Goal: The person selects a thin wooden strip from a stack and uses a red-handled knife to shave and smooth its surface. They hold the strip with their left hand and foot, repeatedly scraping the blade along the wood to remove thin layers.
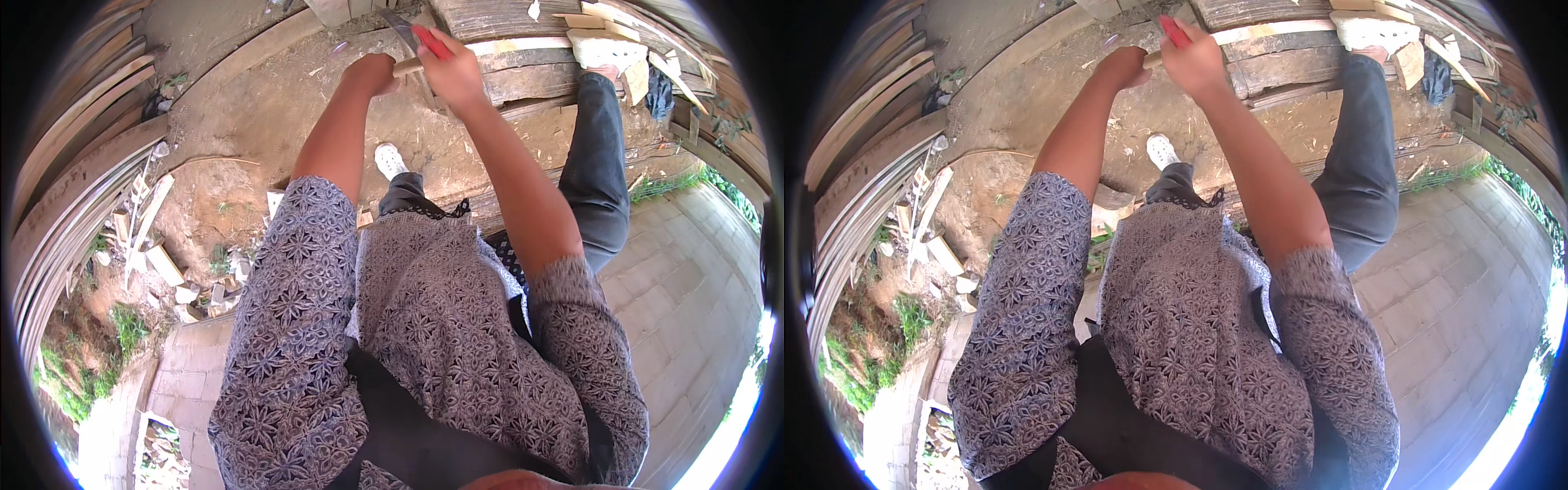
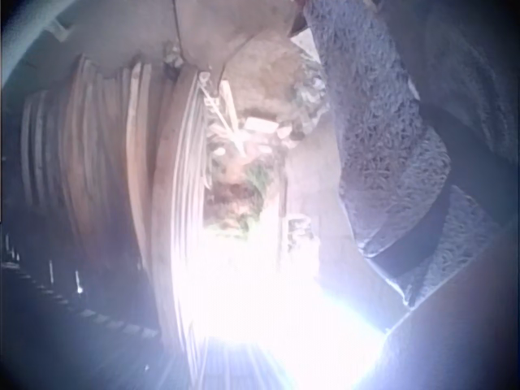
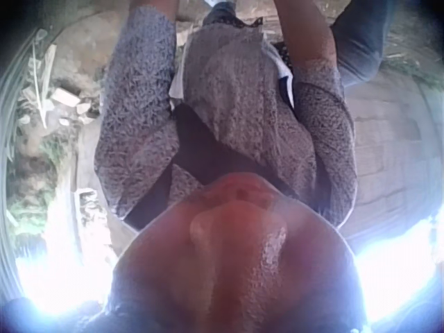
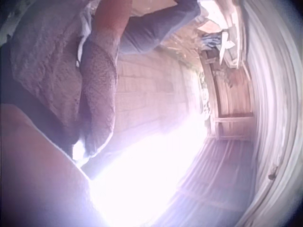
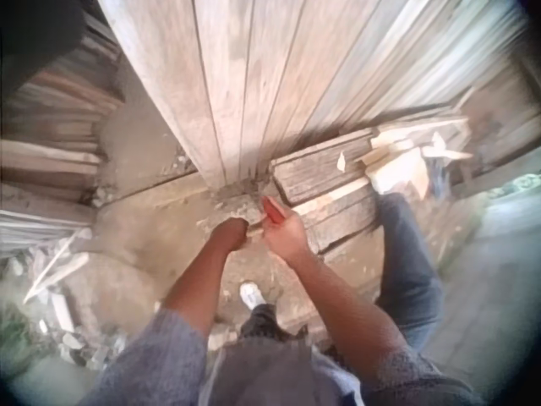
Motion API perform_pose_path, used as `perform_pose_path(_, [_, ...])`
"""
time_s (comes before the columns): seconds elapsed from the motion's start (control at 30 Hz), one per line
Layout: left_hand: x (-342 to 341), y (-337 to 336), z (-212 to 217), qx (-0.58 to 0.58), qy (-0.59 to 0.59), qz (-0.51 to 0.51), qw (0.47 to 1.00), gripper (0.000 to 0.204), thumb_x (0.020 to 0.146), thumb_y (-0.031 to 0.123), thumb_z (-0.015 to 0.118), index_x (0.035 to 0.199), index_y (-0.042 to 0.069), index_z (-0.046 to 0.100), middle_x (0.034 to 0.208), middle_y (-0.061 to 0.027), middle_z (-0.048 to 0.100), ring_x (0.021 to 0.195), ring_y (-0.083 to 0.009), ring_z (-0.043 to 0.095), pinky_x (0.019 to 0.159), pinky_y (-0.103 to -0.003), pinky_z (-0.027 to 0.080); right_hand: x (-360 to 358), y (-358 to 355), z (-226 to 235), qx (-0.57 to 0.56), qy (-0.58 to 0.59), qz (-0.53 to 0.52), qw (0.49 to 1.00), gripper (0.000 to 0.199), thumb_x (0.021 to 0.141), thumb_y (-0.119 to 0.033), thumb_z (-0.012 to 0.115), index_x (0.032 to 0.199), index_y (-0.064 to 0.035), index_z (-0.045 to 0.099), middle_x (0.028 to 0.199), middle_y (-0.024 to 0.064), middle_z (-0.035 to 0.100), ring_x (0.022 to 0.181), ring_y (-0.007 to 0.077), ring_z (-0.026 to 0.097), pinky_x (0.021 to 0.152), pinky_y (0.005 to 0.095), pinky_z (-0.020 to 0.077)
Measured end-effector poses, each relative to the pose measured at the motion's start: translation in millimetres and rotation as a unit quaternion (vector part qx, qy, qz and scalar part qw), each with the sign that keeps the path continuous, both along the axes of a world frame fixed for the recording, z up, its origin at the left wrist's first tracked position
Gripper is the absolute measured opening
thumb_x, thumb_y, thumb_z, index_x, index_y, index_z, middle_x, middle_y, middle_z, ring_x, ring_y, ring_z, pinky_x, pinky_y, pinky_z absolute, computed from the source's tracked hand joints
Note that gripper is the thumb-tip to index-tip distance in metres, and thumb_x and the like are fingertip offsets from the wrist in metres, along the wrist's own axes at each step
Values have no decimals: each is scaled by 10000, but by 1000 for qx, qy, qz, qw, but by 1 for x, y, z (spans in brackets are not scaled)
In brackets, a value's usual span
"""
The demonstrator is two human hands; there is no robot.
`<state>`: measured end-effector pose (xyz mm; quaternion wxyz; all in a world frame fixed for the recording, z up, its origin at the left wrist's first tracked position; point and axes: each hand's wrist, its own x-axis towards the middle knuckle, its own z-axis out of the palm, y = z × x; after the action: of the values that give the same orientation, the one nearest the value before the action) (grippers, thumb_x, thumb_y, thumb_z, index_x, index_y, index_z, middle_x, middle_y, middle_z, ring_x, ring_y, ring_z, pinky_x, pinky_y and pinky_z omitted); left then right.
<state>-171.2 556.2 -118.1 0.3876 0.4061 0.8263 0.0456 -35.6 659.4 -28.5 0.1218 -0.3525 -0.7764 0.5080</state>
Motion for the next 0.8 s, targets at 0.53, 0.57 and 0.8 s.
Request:
perform_pose_path(0.53, [8, -3, 12, -34, -6, 55, 998, 310, 836, 240, 654, 1122, 138, 715, 1138, -138, 706, 1066, -316, 674, 902, -450, 539, 158, -39, 159, -101, -43, 9, 994, 480, 947, -44, 620, 1408, 29, 508, 1197, 144, 678, 1049, 143, 631, 918, 283, 483])
perform_pose_path(0.57, [7, -9, 13, -39, 2, 59, 998, 307, 838, 231, 652, 1124, 142, 714, 1140, -128, 708, 1070, -310, 676, 904, -450, 541, 137, -34, 138, -70, -36, 30, 996, 466, 947, -60, 622, 1395, 22, 525, 1188, 155, 680, 1036, 152, 643, 903, 282, 488])
perform_pose_path(0.8, [5, 0, 9, -52, 13, 42, 998, 295, 832, 217, 658, 1108, 137, 721, 1133, -115, 715, 1062, -313, 684, 911, -455, 544, 2, 0, 14, -37, -19, 3, 999, 445, 906, -175, 654, 1312, -1, 596, 1039, 209, 693, 990, 303, 679, 903, 377, 508])
